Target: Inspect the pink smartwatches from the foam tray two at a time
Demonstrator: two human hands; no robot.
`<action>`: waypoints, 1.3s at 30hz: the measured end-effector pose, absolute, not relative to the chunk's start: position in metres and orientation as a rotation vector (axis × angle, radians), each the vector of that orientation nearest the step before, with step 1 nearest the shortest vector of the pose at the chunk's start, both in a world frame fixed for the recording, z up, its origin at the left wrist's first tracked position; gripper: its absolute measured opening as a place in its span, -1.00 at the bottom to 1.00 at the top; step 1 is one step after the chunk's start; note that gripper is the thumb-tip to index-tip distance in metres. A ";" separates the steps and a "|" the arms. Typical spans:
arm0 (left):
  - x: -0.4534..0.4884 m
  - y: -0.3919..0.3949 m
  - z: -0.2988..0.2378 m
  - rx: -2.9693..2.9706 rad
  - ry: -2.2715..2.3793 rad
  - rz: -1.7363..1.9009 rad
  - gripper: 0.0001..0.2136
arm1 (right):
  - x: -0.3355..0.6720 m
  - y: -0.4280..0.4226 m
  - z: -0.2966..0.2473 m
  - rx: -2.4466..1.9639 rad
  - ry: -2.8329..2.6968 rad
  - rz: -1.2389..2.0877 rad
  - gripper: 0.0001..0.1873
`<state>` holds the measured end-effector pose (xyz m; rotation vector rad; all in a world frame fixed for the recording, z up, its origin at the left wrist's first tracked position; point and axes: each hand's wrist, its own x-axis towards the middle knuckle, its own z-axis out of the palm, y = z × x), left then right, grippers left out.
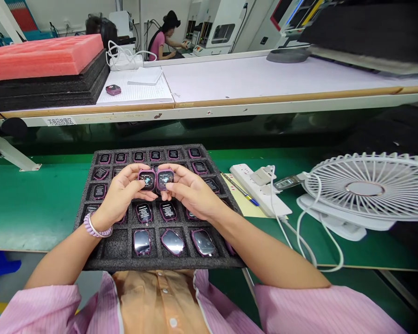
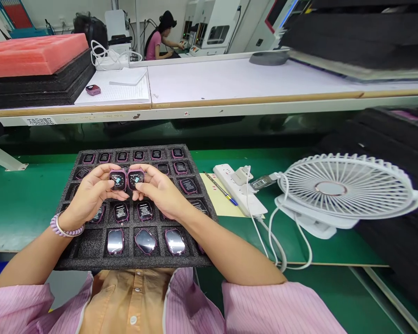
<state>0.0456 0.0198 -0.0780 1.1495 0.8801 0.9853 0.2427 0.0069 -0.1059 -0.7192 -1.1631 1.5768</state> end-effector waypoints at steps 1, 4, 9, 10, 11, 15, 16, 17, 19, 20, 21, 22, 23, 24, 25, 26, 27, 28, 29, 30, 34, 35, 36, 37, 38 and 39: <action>0.046 0.020 -0.078 1.150 0.882 0.978 -0.59 | 0.242 0.007 -0.106 -0.725 -1.172 1.572 -0.54; 0.046 0.019 -0.078 1.151 0.883 0.962 -0.60 | 0.242 0.006 -0.106 -0.745 -1.189 1.563 -0.55; 0.045 0.019 -0.079 1.171 0.881 0.952 -0.62 | 0.243 0.007 -0.108 -0.746 -1.179 1.553 -0.59; 0.045 0.020 -0.079 1.174 0.881 0.952 -0.63 | 0.243 0.007 -0.108 -0.746 -1.179 1.549 -0.59; 0.045 0.020 -0.079 1.176 0.882 0.952 -0.63 | 0.243 0.007 -0.108 -0.749 -1.181 1.544 -0.59; 0.045 0.020 -0.078 1.177 0.876 0.952 -0.62 | 0.244 0.009 -0.109 -0.761 -1.179 1.532 -0.59; 0.045 0.020 -0.078 1.175 0.874 0.953 -0.62 | 0.244 0.009 -0.109 -0.760 -1.176 1.532 -0.59; 0.045 0.019 -0.078 1.174 0.873 0.955 -0.62 | 0.244 0.009 -0.108 -0.759 -1.177 1.531 -0.59; 0.045 0.019 -0.077 1.173 0.871 0.960 -0.62 | 0.244 0.008 -0.108 -0.761 -1.189 1.520 -0.59; 0.045 0.018 -0.077 1.175 0.870 0.963 -0.62 | 0.244 0.008 -0.107 -0.764 -1.198 1.513 -0.59; 0.045 0.018 -0.077 1.178 0.868 0.965 -0.62 | 0.244 0.007 -0.107 -0.768 -1.203 1.507 -0.58; 0.045 0.018 -0.076 1.182 0.866 0.967 -0.63 | 0.244 0.007 -0.107 -0.773 -1.206 1.502 -0.58; 0.044 0.017 -0.076 1.186 0.864 0.969 -0.63 | 0.244 0.007 -0.107 -0.777 -1.206 1.498 -0.57; 0.044 0.017 -0.077 1.190 0.862 0.971 -0.64 | 0.243 0.006 -0.107 -0.779 -1.205 1.497 -0.56; 0.044 0.018 -0.077 1.194 0.859 0.972 -0.64 | 0.243 0.006 -0.107 -0.780 -1.205 1.499 -0.55; 0.044 0.018 -0.078 1.197 0.856 0.975 -0.64 | 0.243 0.006 -0.107 -0.779 -1.206 1.500 -0.54; 0.044 0.018 -0.078 1.201 0.851 0.977 -0.64 | 0.243 0.006 -0.107 -0.779 -1.207 1.501 -0.53; 0.044 0.019 -0.079 1.205 0.847 0.982 -0.64 | 0.243 0.006 -0.107 -0.780 -1.208 1.500 -0.53; 0.044 0.019 -0.080 1.210 0.843 0.984 -0.64 | 0.243 0.006 -0.107 -0.781 -1.211 1.498 -0.53; 0.044 0.019 -0.081 1.215 0.840 0.986 -0.64 | 0.243 0.006 -0.107 -0.783 -1.216 1.496 -0.53; 0.044 0.020 -0.082 1.229 0.836 0.989 -0.63 | 0.243 0.007 -0.108 -0.779 -1.229 1.488 -0.53; 0.044 0.020 -0.081 1.227 0.835 0.987 -0.64 | 0.243 0.007 -0.109 -0.777 -1.229 1.487 -0.53; 0.044 0.020 -0.081 1.221 0.834 0.986 -0.64 | 0.244 0.007 -0.109 -0.774 -1.227 1.487 -0.53; 0.044 0.020 -0.080 1.212 0.831 0.985 -0.64 | 0.244 0.007 -0.109 -0.772 -1.225 1.486 -0.53; 0.044 0.020 -0.080 1.202 0.825 0.988 -0.64 | 0.244 0.007 -0.109 -0.769 -1.222 1.488 -0.53; 0.044 0.020 -0.079 1.193 0.818 0.993 -0.63 | 0.244 0.007 -0.109 -0.764 -1.219 1.493 -0.53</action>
